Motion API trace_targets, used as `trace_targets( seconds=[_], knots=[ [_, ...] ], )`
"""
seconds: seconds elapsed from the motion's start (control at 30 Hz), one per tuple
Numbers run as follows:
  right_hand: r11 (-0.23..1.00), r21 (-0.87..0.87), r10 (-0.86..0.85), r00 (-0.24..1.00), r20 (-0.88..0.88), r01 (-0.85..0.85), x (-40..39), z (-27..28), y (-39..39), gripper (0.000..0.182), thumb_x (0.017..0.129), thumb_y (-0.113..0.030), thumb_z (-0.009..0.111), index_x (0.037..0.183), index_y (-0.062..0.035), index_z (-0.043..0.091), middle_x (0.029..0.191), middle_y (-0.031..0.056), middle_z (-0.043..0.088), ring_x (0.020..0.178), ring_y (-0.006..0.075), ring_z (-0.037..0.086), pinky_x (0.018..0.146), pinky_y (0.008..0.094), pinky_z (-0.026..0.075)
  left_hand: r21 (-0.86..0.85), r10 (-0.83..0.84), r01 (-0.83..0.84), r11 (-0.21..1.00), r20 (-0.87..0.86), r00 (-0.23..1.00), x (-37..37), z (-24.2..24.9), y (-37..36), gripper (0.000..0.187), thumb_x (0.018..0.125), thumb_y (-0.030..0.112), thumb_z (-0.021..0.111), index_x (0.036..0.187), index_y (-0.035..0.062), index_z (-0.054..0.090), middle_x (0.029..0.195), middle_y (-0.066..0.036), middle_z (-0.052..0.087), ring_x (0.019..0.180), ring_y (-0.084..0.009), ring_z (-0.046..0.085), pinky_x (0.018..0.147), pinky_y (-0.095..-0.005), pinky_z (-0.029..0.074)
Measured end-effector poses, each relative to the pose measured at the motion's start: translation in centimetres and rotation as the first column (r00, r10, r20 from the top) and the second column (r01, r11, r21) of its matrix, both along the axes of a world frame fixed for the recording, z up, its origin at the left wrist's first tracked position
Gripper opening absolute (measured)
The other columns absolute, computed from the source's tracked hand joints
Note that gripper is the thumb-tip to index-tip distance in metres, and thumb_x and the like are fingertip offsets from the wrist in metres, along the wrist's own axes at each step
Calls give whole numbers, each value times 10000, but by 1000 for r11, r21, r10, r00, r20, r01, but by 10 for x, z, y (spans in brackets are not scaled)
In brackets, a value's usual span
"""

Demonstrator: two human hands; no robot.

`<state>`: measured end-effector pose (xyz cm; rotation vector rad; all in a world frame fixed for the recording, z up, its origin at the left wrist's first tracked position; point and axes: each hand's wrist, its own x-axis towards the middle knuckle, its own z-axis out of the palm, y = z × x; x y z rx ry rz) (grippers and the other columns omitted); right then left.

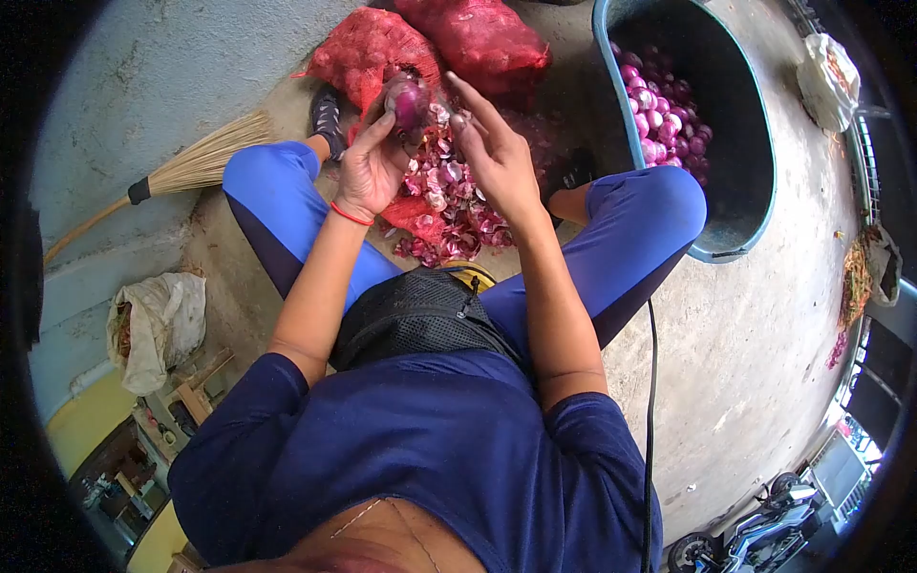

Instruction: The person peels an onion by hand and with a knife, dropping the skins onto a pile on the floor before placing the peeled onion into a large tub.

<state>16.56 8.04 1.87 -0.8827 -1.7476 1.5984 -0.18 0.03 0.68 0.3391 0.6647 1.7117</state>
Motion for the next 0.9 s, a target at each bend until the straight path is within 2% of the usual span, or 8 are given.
trace_targets(
  seconds=[0.07,0.1,0.23,0.33,0.53,0.63,0.83,0.9],
  knots=[
    [963,269,-10,995,98,-17,0,0,0,515,921,-247,575,1424,-303,478,1028,210,679,827,355,664,741,386,517,-16,68,-71,997,-139,988,2,-5,2,520,953,70,584,1445,94,417,1351,-60,544,1189,-164,566,978,-286,510],
    [918,395,-27,989,145,-33,1,1,-1,521,912,-247,585,1420,-307,484,1029,201,680,814,348,665,729,387,518,-14,76,-79,997,-143,987,2,-5,3,532,944,55,595,1444,98,421,1336,-52,554,1178,-153,571,979,-283,511],
    [922,384,-32,975,222,-57,0,8,-7,534,899,-255,599,1416,-327,486,998,178,687,844,369,664,727,409,520,8,97,-97,995,-175,980,2,-7,4,562,928,23,613,1450,108,423,1297,-42,582,1155,-136,584,993,-282,505],
    [870,493,-56,993,107,-4,-4,2,-5,533,905,-253,599,1418,-334,482,976,184,688,851,372,664,718,415,519,18,78,-76,997,-191,979,2,-6,3,565,930,24,610,1455,110,419,1285,-51,590,1153,-140,586,1010,-290,495],
    [905,421,-28,979,201,-61,0,6,-3,504,909,-244,597,1397,-334,511,977,182,692,888,369,663,748,411,525,2,48,-48,999,-199,979,3,0,2,561,931,30,608,1454,114,423,1280,-58,594,1156,-147,586,1031,-304,481],
    [888,457,-38,986,163,-41,-2,2,-4,491,904,-227,597,1378,-338,533,955,175,692,863,365,661,740,412,521,-7,43,-45,999,-192,980,3,0,2,552,924,29,626,1439,118,448,1269,-51,592,1151,-137,575,1028,-299,470],
    [902,428,-34,978,204,-58,-2,1,-5,484,900,-175,590,1360,-325,554,984,168,694,863,361,661,757,401,527,-22,36,-42,999,-200,979,2,-1,1,548,929,31,618,1442,121,446,1277,-43,593,1152,-126,576,1014,-288,476],
    [877,480,-53,987,152,-27,-4,-6,-4,470,913,-157,578,1358,-306,559,1005,165,694,861,318,675,762,384,526,-25,33,-39,999,-203,979,2,-1,1,546,933,34,609,1446,121,441,1286,-38,592,1157,-124,578,1008,-282,482]
  ],
)
